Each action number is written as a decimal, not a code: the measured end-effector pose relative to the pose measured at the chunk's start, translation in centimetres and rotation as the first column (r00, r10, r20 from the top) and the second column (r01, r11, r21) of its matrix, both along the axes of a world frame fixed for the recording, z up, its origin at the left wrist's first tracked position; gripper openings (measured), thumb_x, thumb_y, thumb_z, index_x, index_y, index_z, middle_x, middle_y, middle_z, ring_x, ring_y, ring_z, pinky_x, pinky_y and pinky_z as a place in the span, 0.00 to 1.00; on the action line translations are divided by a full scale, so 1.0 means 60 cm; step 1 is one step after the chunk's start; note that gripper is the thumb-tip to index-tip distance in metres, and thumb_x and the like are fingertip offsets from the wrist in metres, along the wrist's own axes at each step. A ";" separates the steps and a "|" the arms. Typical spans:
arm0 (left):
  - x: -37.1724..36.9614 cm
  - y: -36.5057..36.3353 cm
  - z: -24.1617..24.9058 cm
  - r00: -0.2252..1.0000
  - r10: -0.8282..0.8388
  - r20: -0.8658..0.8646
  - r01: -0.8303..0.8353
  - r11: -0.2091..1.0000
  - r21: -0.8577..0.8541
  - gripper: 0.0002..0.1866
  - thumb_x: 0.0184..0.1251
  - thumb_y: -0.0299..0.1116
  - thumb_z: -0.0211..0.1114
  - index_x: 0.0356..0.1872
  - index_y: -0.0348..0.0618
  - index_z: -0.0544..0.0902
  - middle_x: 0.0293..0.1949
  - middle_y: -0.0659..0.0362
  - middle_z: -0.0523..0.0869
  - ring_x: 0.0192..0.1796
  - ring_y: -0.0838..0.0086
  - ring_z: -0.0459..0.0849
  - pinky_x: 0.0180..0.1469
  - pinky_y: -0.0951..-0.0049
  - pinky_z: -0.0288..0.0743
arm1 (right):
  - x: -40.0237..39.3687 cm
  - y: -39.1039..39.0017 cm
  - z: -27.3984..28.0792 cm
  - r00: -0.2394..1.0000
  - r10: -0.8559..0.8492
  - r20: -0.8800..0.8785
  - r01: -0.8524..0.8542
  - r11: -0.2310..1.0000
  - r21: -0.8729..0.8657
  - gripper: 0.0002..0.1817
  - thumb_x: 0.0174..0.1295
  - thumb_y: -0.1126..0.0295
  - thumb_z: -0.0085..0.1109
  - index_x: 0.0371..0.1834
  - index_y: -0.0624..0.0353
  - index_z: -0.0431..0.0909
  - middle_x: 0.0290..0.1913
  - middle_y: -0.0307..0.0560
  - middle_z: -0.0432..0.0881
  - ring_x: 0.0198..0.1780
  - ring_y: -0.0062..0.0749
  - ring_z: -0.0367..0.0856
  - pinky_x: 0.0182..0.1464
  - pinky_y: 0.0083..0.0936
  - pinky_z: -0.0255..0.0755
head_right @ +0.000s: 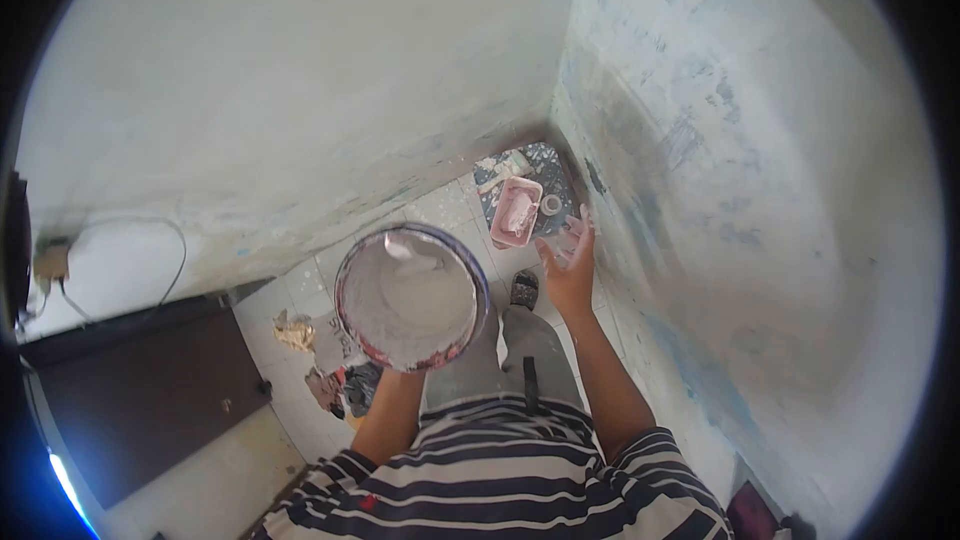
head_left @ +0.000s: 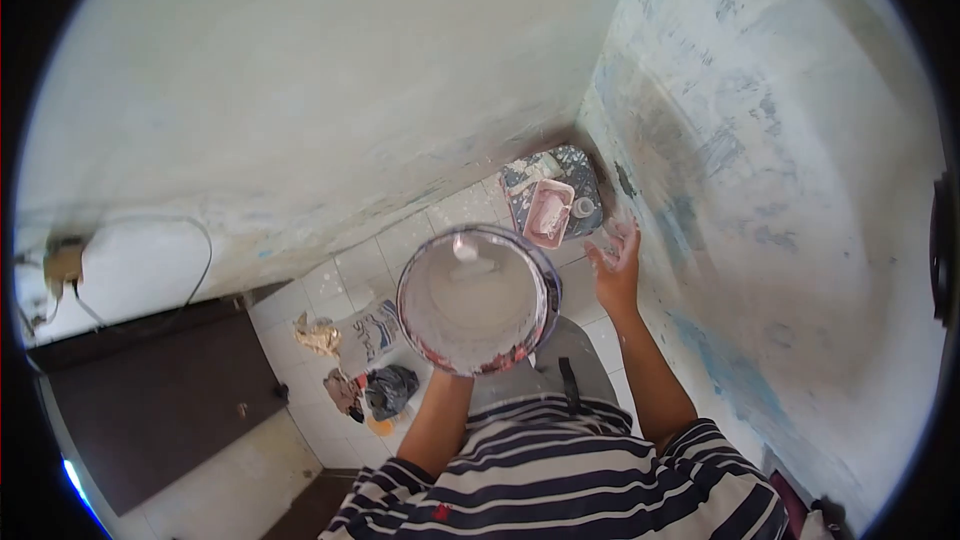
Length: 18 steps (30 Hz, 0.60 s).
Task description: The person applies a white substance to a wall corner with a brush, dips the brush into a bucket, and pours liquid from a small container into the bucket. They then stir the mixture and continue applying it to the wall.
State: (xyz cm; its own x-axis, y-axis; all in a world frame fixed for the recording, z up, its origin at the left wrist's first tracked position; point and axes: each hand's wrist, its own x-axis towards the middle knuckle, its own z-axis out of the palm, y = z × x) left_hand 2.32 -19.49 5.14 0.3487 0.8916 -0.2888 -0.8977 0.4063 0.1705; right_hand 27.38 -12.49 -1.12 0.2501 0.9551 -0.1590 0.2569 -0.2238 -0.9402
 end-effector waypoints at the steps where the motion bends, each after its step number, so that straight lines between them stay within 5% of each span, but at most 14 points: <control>1: 0.000 0.010 0.014 1.000 0.029 0.003 -0.028 1.000 -0.004 0.39 0.77 0.67 0.44 0.75 0.48 0.69 0.71 0.49 0.76 0.71 0.54 0.76 0.71 0.48 0.72 | 0.002 -0.002 0.062 0.979 -0.020 -0.204 0.008 0.998 -0.058 0.46 0.66 0.66 0.70 0.82 0.63 0.50 0.72 0.61 0.68 0.72 0.46 0.72 0.72 0.39 0.66; 3: 0.009 0.011 0.036 0.996 0.093 0.010 -0.092 0.995 -0.045 0.39 0.77 0.67 0.44 0.75 0.48 0.69 0.71 0.49 0.76 0.71 0.54 0.76 0.71 0.48 0.72 | 0.011 0.007 0.140 0.910 0.094 -0.403 -0.074 0.995 0.066 0.40 0.69 0.68 0.67 0.80 0.63 0.56 0.67 0.57 0.73 0.68 0.41 0.75 0.70 0.38 0.68; 6: 0.048 -0.003 0.056 0.985 0.172 0.005 -0.172 0.983 -0.059 0.39 0.77 0.67 0.44 0.75 0.48 0.69 0.71 0.49 0.76 0.71 0.54 0.76 0.71 0.48 0.72 | 0.039 0.010 0.299 0.867 0.293 -0.403 -0.216 0.950 0.226 0.36 0.69 0.67 0.68 0.77 0.62 0.63 0.64 0.55 0.77 0.66 0.41 0.77 0.69 0.37 0.69; 8: 0.070 -0.007 0.067 0.979 0.203 0.002 -0.202 0.978 -0.055 0.39 0.77 0.67 0.43 0.75 0.48 0.69 0.71 0.49 0.76 0.71 0.54 0.76 0.71 0.48 0.72 | 0.050 0.000 0.369 0.830 0.508 -0.229 -0.363 0.805 0.469 0.32 0.65 0.67 0.71 0.72 0.63 0.71 0.60 0.54 0.81 0.62 0.40 0.80 0.66 0.35 0.72; 9: 0.082 -0.014 0.074 0.977 0.214 -0.001 -0.213 0.976 -0.051 0.39 0.77 0.67 0.43 0.75 0.48 0.69 0.71 0.49 0.76 0.71 0.54 0.76 0.71 0.48 0.72 | 0.053 -0.007 0.401 0.823 0.520 -0.228 -0.372 0.797 0.475 0.32 0.65 0.67 0.71 0.72 0.63 0.71 0.60 0.54 0.81 0.62 0.40 0.80 0.66 0.35 0.72; 11: 0.089 -0.017 0.086 0.973 0.232 -0.010 -0.232 0.972 -0.044 0.39 0.77 0.68 0.43 0.75 0.48 0.69 0.71 0.49 0.76 0.71 0.54 0.76 0.71 0.48 0.72 | 0.037 -0.010 0.451 0.808 0.555 0.201 -0.580 0.683 0.445 0.29 0.61 0.67 0.74 0.64 0.65 0.78 0.56 0.54 0.84 0.58 0.43 0.83 0.62 0.34 0.75; 12: 0.082 -0.013 0.092 0.971 0.240 -0.012 -0.240 0.970 -0.039 0.39 0.77 0.68 0.43 0.75 0.48 0.69 0.71 0.49 0.76 0.71 0.54 0.76 0.71 0.48 0.72 | 0.018 -0.010 0.465 0.803 0.561 0.203 -0.585 0.674 0.452 0.29 0.61 0.67 0.74 0.64 0.65 0.78 0.56 0.54 0.84 0.58 0.43 0.83 0.62 0.34 0.75; 18: 0.041 -0.015 0.125 0.963 0.250 -0.099 -0.252 0.968 -0.010 0.42 0.75 0.71 0.42 0.75 0.49 0.70 0.71 0.49 0.76 0.71 0.54 0.76 0.72 0.47 0.70 | -0.067 -0.003 0.489 0.722 0.259 0.642 -0.663 0.526 0.533 0.25 0.54 0.72 0.76 0.58 0.57 0.84 0.54 0.49 0.83 0.53 0.47 0.82 0.53 0.38 0.78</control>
State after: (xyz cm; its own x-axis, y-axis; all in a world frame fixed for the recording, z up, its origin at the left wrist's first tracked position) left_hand 4.80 -20.38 12.61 0.0846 0.9399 -0.3308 -0.9512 0.1750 0.2540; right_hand 23.34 -12.65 28.23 -0.4210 0.6956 0.5822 0.5215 0.7108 -0.4721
